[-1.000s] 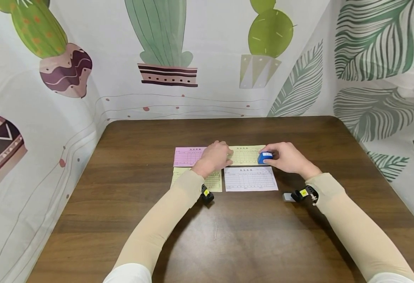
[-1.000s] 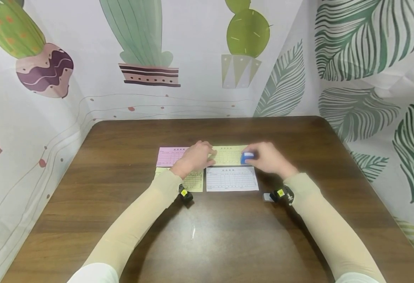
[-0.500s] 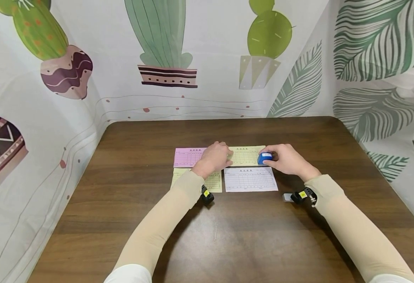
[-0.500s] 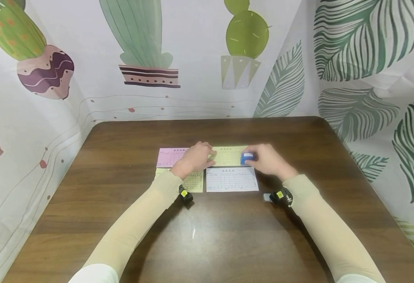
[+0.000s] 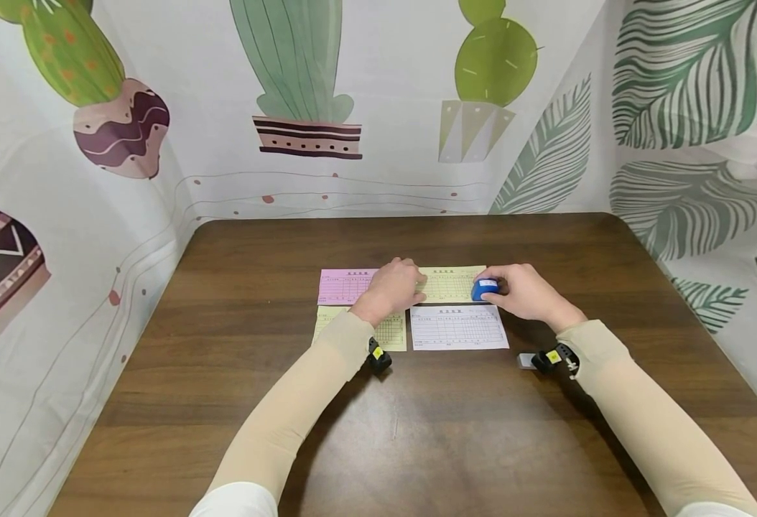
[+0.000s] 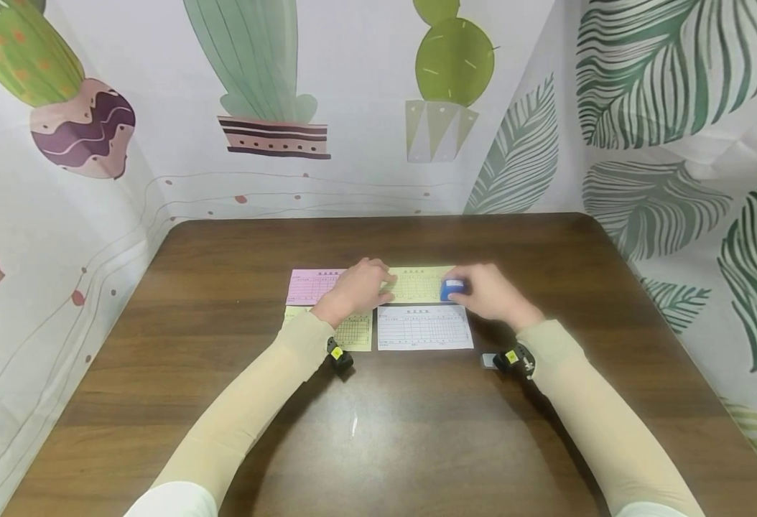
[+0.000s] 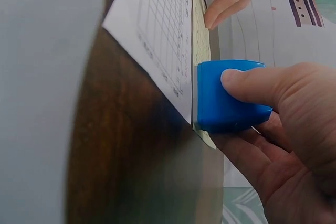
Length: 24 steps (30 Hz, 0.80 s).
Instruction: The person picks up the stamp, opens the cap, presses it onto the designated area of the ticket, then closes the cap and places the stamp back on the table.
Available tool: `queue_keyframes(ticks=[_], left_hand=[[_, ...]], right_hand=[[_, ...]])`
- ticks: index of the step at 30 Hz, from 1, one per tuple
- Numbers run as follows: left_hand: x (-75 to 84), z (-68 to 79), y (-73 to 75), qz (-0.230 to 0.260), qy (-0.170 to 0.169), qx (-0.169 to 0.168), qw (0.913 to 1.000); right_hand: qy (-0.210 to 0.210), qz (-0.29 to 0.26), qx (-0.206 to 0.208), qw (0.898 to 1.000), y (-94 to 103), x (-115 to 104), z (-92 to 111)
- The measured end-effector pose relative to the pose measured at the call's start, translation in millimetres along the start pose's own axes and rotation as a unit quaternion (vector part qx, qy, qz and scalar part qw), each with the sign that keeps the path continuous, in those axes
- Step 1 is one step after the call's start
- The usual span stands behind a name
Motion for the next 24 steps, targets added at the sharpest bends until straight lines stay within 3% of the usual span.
queue_keyframes(ticks=[24], left_hand=[[0.5, -0.1, 0.3, 0.001, 0.008, -0.005, 1.0]], right_hand=[[0.006, 0.012, -0.005, 1.0, 1.9, -2.2, -4.4]])
Point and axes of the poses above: each hand's wrist, its own z-axis away from the middle knuckle, its own y-axis out of the back of the hand, x = y × z, the point moved 1 cm from there along -z, towards the middle knuckle, and after that the axes turned 1 degree about -y, right-handed, at the moved point
